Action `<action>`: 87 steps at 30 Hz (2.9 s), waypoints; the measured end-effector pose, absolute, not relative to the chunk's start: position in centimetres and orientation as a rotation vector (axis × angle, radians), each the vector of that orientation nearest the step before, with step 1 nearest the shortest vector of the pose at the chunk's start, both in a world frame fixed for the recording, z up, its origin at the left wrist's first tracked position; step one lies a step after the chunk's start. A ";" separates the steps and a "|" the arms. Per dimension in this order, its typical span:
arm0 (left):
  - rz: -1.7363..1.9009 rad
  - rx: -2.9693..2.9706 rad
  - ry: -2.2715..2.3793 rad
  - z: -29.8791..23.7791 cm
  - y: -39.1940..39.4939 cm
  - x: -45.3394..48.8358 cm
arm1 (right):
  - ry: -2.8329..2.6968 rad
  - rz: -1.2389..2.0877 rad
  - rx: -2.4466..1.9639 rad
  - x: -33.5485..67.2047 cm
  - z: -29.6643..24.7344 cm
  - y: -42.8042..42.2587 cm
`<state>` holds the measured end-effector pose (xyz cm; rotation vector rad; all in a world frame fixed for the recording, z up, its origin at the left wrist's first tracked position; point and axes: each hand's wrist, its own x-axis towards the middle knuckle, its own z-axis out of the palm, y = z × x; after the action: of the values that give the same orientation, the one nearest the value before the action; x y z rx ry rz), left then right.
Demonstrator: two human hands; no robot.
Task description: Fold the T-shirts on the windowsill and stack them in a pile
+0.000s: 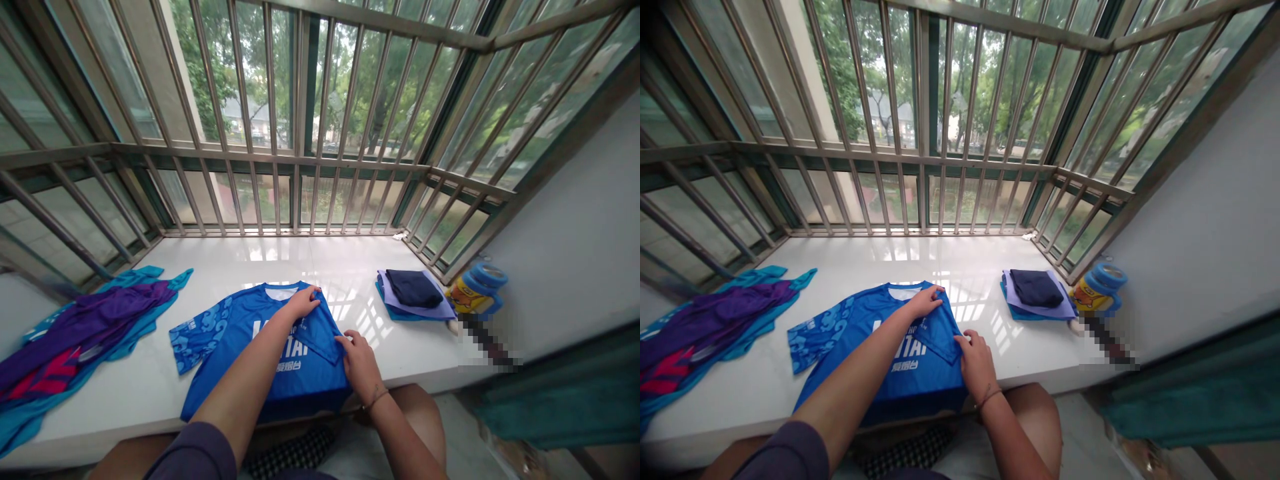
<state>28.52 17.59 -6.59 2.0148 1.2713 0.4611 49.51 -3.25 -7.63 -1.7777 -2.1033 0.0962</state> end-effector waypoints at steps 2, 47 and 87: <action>0.466 2.020 1.264 -6.6 17.5 28.5 | -2.136 0.085 -1.783 49.9 -7.2 -2.9; 0.162 2.371 1.357 -4.1 17.0 30.4 | -1.922 0.186 -1.589 49.7 -8.2 -1.9; 0.342 1.475 2.596 -5.5 0.0 -0.7 | -2.017 0.040 -1.717 50.4 -9.1 -1.0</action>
<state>-0.65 -0.02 -5.47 1.4749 2.5963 0.3424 50.36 -0.97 -9.09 -1.7170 -2.0173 0.0398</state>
